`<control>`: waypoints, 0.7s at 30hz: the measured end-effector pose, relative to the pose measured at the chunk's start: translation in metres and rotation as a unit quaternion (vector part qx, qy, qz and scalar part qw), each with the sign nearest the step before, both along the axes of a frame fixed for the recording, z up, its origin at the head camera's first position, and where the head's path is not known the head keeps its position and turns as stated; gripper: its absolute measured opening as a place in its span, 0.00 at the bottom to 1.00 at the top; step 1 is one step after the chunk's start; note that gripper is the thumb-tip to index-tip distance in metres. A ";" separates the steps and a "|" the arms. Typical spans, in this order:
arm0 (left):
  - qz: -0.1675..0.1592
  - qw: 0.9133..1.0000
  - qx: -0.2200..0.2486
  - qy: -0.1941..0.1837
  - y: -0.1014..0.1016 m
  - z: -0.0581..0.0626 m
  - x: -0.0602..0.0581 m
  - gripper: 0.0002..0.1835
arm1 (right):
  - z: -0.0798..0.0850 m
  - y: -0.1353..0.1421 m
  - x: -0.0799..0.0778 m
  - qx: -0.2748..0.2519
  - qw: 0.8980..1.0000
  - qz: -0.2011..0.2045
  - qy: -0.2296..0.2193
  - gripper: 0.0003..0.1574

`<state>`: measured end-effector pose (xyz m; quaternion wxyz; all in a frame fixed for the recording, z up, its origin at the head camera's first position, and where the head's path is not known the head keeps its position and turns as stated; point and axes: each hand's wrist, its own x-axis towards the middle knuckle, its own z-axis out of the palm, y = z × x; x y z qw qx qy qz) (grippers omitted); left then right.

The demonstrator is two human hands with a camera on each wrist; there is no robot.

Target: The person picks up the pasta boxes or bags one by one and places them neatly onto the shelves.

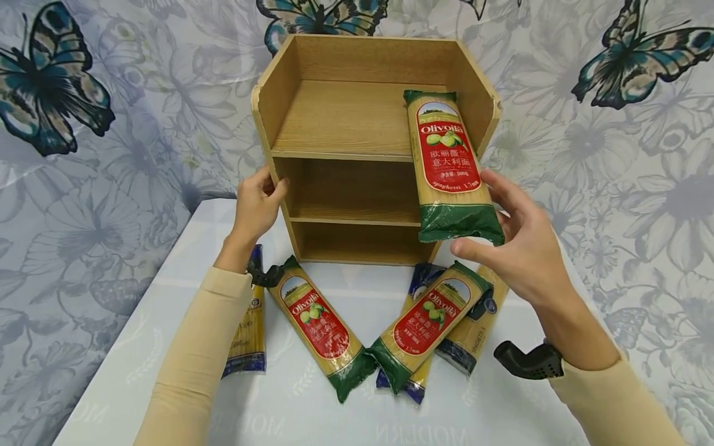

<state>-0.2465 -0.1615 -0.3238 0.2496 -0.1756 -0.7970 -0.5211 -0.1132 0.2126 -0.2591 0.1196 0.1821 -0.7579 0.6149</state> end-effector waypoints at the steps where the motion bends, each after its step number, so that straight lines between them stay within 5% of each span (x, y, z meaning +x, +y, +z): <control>1: -0.001 1.000 0.000 0.000 0.000 0.000 -0.001 0.14 | -0.001 0.000 0.000 0.000 1.000 -0.003 0.008 0.58; 12: -0.002 1.000 -0.003 0.012 0.001 0.003 -0.001 0.13 | -0.003 -0.011 -0.001 0.082 0.986 -0.129 0.062 0.47; 21: 0.000 1.000 -0.002 0.007 0.000 -0.001 -0.001 0.12 | -0.005 -0.017 -0.013 0.085 0.982 -0.156 0.056 0.45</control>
